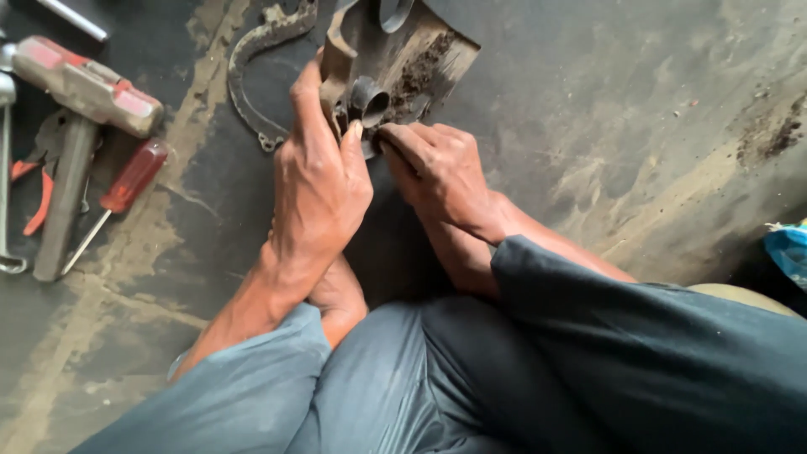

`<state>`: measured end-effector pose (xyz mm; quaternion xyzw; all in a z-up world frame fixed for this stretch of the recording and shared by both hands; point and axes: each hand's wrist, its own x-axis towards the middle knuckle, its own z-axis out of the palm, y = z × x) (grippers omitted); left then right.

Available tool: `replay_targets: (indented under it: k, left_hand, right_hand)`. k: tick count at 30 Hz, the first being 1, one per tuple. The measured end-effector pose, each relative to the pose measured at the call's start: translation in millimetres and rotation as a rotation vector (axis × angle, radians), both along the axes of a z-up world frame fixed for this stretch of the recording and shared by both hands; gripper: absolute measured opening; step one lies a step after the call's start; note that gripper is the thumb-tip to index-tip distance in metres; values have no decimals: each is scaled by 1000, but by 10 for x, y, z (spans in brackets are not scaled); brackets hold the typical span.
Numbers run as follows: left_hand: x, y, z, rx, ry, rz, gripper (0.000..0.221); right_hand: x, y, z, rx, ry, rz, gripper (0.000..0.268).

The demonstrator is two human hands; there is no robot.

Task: The person cleans a motorcycle part using a small tool to scrape away debris from inside the component while holding it on the ground.

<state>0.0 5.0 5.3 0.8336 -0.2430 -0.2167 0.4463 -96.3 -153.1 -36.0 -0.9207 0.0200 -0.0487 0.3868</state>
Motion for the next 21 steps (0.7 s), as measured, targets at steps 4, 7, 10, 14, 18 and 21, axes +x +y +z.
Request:
replay_targets:
  k: [4, 7, 10, 14, 18, 21]
  left_hand:
    - [-31, 20, -40, 7, 25, 19, 59]
    - [7, 6, -66, -2, 22, 12, 59]
    - [27, -12, -61, 21, 21, 22, 61]
    - [3, 3, -62, -5, 12, 16, 60]
    - [8, -18, -72, 43, 75, 42, 61]
    - [24, -14, -49, -14, 55, 44, 56]
  right_hand:
    - [-24, -88, -57, 109, 0, -189, 17]
    - [-2, -40, -46, 114, -22, -169, 19]
    - [-8, 38, 21, 155, 5, -108, 22]
    - [69, -125, -44, 161, 19, -180, 21]
    - [47, -80, -38, 120, -40, -176, 19]
    - [-2, 19, -3, 19, 14, -16, 24]
